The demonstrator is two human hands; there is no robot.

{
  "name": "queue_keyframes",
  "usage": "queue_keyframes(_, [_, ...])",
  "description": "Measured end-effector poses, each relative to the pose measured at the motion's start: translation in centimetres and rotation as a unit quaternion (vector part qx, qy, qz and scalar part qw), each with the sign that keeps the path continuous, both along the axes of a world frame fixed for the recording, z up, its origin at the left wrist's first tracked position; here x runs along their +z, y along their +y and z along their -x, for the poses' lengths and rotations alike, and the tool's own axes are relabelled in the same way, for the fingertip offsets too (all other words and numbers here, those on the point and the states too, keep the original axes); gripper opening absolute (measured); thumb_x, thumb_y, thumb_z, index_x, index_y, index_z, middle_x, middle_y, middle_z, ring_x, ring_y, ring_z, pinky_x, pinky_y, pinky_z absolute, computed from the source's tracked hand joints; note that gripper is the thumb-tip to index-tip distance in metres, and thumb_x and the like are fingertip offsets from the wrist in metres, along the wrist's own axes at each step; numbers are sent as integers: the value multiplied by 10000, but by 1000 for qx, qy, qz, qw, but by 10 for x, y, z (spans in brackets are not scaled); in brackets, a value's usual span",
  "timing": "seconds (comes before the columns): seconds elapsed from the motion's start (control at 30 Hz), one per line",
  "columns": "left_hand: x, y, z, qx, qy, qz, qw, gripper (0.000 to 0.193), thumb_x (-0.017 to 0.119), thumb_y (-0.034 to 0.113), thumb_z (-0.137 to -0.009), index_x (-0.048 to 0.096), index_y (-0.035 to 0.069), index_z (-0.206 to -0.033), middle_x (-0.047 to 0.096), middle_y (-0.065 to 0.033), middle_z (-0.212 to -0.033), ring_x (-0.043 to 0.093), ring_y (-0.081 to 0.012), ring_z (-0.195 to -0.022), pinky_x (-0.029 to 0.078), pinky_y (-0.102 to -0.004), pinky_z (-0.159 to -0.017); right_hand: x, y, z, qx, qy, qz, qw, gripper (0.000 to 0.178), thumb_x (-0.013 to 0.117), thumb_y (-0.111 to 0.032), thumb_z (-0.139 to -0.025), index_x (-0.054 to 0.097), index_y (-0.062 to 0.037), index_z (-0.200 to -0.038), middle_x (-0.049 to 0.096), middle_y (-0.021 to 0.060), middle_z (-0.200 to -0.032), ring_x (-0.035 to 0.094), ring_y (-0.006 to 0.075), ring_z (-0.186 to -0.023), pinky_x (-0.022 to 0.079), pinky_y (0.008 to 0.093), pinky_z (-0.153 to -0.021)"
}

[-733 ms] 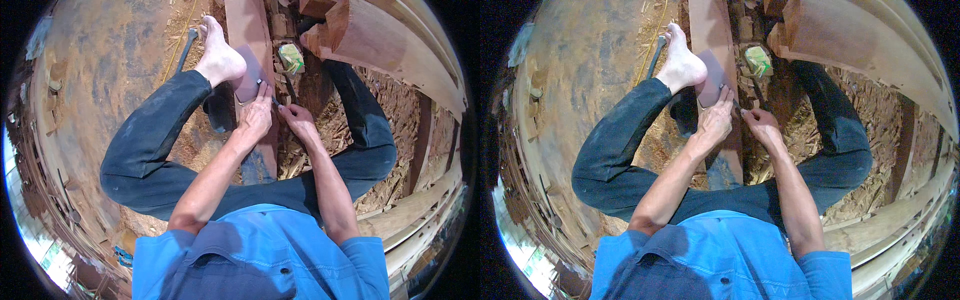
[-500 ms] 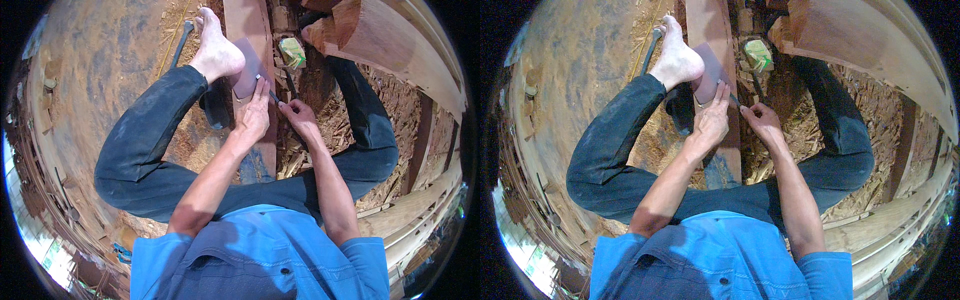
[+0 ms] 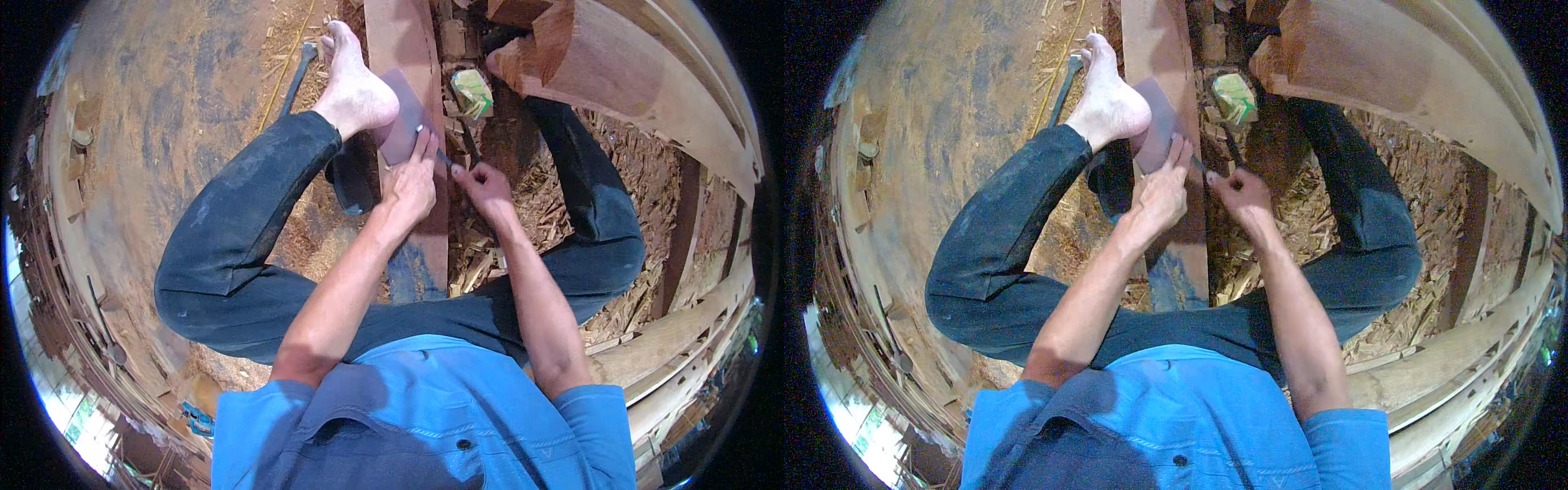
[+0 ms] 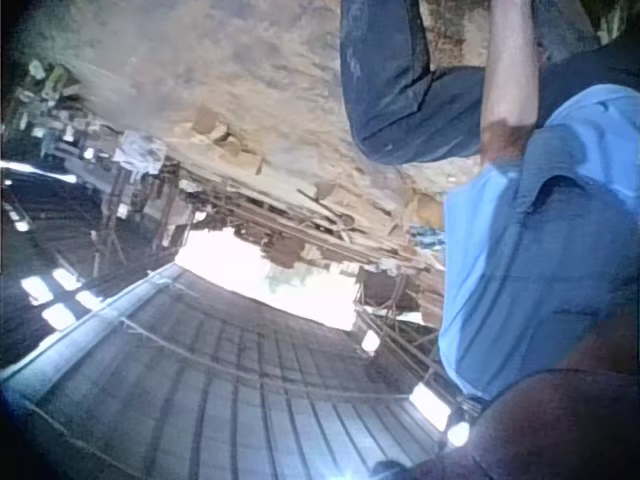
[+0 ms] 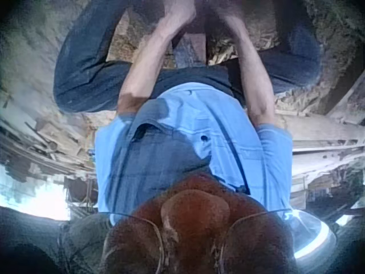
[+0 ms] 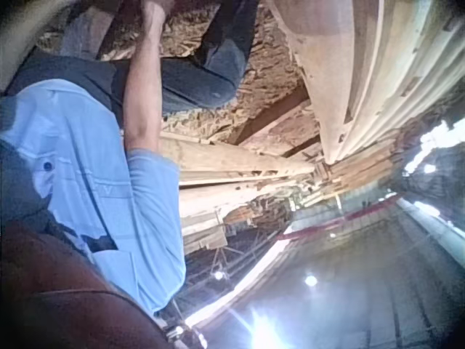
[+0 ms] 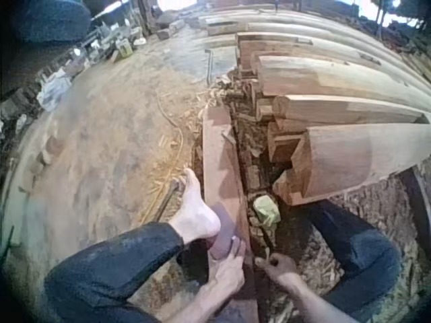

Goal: The person sits on the floor and uses a chisel to carve a wooden plank, holding the plank steady with their bare feet. They repeatedly scrape the surface to remove wood shavings.

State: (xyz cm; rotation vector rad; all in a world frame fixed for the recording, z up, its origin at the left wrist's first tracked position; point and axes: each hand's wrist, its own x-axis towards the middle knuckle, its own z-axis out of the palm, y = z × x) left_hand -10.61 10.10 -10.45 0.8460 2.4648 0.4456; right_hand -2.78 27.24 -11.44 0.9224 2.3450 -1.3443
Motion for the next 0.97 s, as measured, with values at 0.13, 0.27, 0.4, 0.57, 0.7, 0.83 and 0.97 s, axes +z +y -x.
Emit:
queue_keyframes(0.13, [10, 5, 14, 8, -23, 15, 1000, 733, 490, 64, -814, 281, -7, -1513, 214, -237, -1595, 680, -411, -996, 557, -496, -860, 4, 1, 15, -40, -16, 69, 997, 537, 713, -536, -848, 636, -15, -741, 628, 87, -669, 563, 158, -650, 462, 351, -623])
queue_keyframes(0.27, [11, 3, -10, -18, -50, 26, 998, 843, 527, -4, -749, 240, 35, -1541, 152, -216, -1622, 532, -395, -1269, 528, -448, -964, 4, 1, -16, -4, -56, 31, 998, 557, 723, -575, -809, 668, -21, -811, 673, 149, -711, 649, 238, -681, 505, 379, -684])
queue_keyframes(0.4, [19, -3, -27, 9, -66, -29, 997, 821, 521, 34, -777, 226, 31, -1544, 169, -205, -1620, 550, -396, -1245, 510, -442, -989, 22, 4, -37, -68, -74, 80, 992, 529, 724, -545, -828, 646, -24, -778, 642, 107, -622, 616, 192, -590, 492, 367, -625])
queue_keyframes(0.57, [26, -19, -14, 69, -62, 48, 995, 787, 493, 76, -825, 196, 41, -1553, 156, -150, -1636, 643, -383, -1106, 534, -454, -925, 33, -1, -14, -64, -11, 90, 994, 491, 717, -502, -851, 652, -18, -805, 647, 102, -637, 624, 175, -574, 489, 341, -591])
queue_keyframes(0.7, [24, -24, -7, 10, -61, 47, 997, 781, 500, 88, -823, 208, 27, -1545, 172, -167, -1627, 626, -380, -1138, 527, -445, -944, 14, 1, 0, -56, 26, 92, 994, 450, 715, -476, -877, 633, -45, -778, 620, 35, -634, 578, 110, -534, 427, 286, -531])
queue_keyframes(0.83, [30, -37, -2, -52, -60, 66, 995, 757, 498, 80, -815, 245, 4, -1524, 211, -206, -1605, 591, -378, -1195, 507, -429, -991, 25, -1, 2, -63, 12, 88, 994, 465, 717, -497, -867, 643, -46, -779, 626, 37, -648, 597, 115, -545, 439, 289, -541])
queue_keyframes(0.97, [20, -53, 2, -105, -53, 72, 990, 787, 514, 99, -804, 258, 87, -1548, 172, -167, -1629, 586, -340, -1228, 472, -391, -1040, 20, 0, -3, -30, -3, 66, 997, 492, 708, -519, -850, 696, -27, -866, 717, 136, -761, 704, 229, -655, 543, 360, -681])
